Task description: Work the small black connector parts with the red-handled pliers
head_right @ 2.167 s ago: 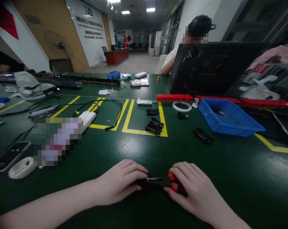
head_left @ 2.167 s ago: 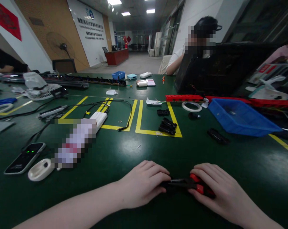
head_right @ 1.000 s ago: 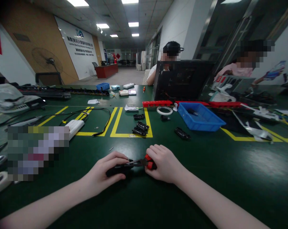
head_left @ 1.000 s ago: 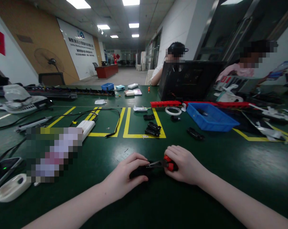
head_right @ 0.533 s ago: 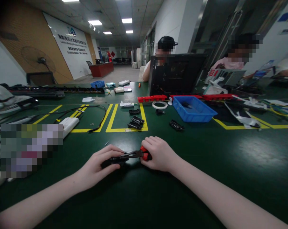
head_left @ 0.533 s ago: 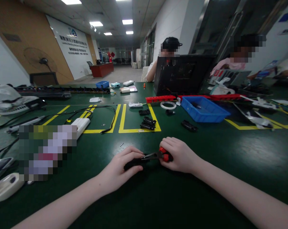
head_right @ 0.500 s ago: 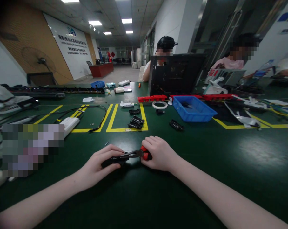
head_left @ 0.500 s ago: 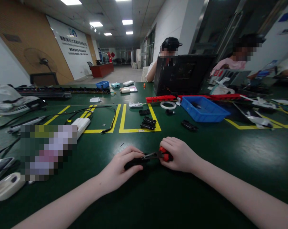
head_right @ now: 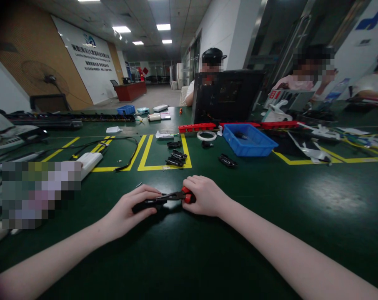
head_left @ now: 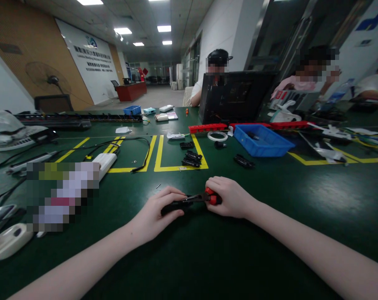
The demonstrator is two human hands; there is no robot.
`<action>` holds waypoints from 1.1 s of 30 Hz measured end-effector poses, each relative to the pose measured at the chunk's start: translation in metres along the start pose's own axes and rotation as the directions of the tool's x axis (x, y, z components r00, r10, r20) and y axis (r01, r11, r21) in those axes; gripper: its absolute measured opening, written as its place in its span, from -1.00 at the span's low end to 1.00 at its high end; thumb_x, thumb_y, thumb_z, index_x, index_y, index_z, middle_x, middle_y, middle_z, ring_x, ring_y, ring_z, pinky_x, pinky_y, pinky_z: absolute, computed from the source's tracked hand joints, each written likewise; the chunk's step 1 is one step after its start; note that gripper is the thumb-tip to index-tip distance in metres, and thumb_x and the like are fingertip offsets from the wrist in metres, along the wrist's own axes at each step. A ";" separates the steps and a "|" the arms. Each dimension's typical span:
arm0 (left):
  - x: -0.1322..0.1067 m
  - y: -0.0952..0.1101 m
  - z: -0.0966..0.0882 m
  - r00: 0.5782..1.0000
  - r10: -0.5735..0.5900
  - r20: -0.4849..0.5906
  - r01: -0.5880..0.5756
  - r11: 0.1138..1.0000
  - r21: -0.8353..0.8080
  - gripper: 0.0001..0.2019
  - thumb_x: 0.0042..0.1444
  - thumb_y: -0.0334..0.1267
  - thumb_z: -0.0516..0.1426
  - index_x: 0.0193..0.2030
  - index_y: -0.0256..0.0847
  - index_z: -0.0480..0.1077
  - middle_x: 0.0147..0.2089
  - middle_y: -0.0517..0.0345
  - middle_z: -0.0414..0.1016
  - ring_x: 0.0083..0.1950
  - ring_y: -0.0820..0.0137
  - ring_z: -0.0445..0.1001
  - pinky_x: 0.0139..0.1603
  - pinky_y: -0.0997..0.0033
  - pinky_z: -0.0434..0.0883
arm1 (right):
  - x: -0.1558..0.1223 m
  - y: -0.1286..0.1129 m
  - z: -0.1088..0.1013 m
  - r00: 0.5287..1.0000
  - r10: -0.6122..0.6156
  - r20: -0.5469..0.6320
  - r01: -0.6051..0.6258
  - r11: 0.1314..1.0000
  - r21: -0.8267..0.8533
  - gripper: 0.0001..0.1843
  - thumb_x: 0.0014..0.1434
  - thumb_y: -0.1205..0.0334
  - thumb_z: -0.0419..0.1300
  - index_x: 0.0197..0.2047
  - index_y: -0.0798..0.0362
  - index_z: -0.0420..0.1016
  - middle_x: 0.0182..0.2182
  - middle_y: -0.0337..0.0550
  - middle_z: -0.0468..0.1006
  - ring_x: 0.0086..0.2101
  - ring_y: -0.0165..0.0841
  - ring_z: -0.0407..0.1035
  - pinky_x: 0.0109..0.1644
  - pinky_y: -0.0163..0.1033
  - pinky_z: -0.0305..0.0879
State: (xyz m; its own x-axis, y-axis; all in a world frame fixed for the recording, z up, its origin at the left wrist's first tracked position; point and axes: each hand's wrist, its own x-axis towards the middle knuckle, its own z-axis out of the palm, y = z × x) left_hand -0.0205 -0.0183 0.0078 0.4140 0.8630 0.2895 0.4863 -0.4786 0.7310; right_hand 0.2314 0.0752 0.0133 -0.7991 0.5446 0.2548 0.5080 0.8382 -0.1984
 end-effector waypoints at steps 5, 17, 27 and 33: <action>0.000 0.003 -0.001 0.999 -0.033 0.014 0.034 0.999 -0.017 -0.72 0.27 -0.39 0.13 0.10 -0.11 0.41 0.12 0.08 0.40 0.15 0.29 0.39 0.23 0.14 0.38 | 0.000 -0.001 0.000 1.000 -0.003 0.007 0.003 1.000 -0.002 -0.79 0.02 0.23 0.26 -0.38 0.02 0.26 -0.40 -0.19 0.40 -0.40 -0.33 0.24 -0.28 -0.22 0.14; 0.001 0.003 -0.002 0.998 -0.044 0.044 0.044 0.999 -0.008 -0.71 0.29 -0.33 0.12 0.13 -0.11 0.42 0.12 0.05 0.41 0.15 0.25 0.39 0.24 0.08 0.36 | -0.002 0.000 0.001 0.999 -0.033 -0.036 0.030 0.997 -0.073 -0.80 0.03 0.20 0.25 -0.35 0.04 0.29 -0.38 -0.15 0.42 -0.38 -0.31 0.25 -0.28 -0.22 0.13; 0.000 0.005 -0.002 0.998 -0.044 0.034 0.044 0.999 0.001 -0.71 0.28 -0.35 0.12 0.12 -0.10 0.42 0.11 0.05 0.41 0.14 0.26 0.40 0.22 0.09 0.39 | -0.002 -0.002 0.001 0.998 -0.039 -0.047 0.033 0.994 -0.109 -0.82 0.05 0.18 0.23 -0.34 0.05 0.31 -0.37 -0.12 0.44 -0.37 -0.29 0.26 -0.27 -0.20 0.14; 0.001 0.006 -0.001 0.999 -0.033 -0.006 0.033 0.999 0.026 -0.73 0.27 -0.35 0.13 0.10 -0.13 0.42 0.11 0.04 0.42 0.13 0.26 0.41 0.21 0.10 0.40 | -0.001 0.000 0.002 0.998 -0.027 -0.048 0.024 0.997 -0.068 -0.82 0.04 0.17 0.22 -0.36 0.04 0.29 -0.39 -0.15 0.42 -0.38 -0.30 0.26 -0.27 -0.21 0.14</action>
State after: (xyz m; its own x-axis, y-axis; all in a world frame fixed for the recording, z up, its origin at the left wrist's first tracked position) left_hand -0.0179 -0.0204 0.0133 0.3935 0.8791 0.2689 0.5194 -0.4539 0.7240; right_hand 0.2317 0.0744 0.0110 -0.7964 0.5223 0.3049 0.5093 0.8511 -0.1275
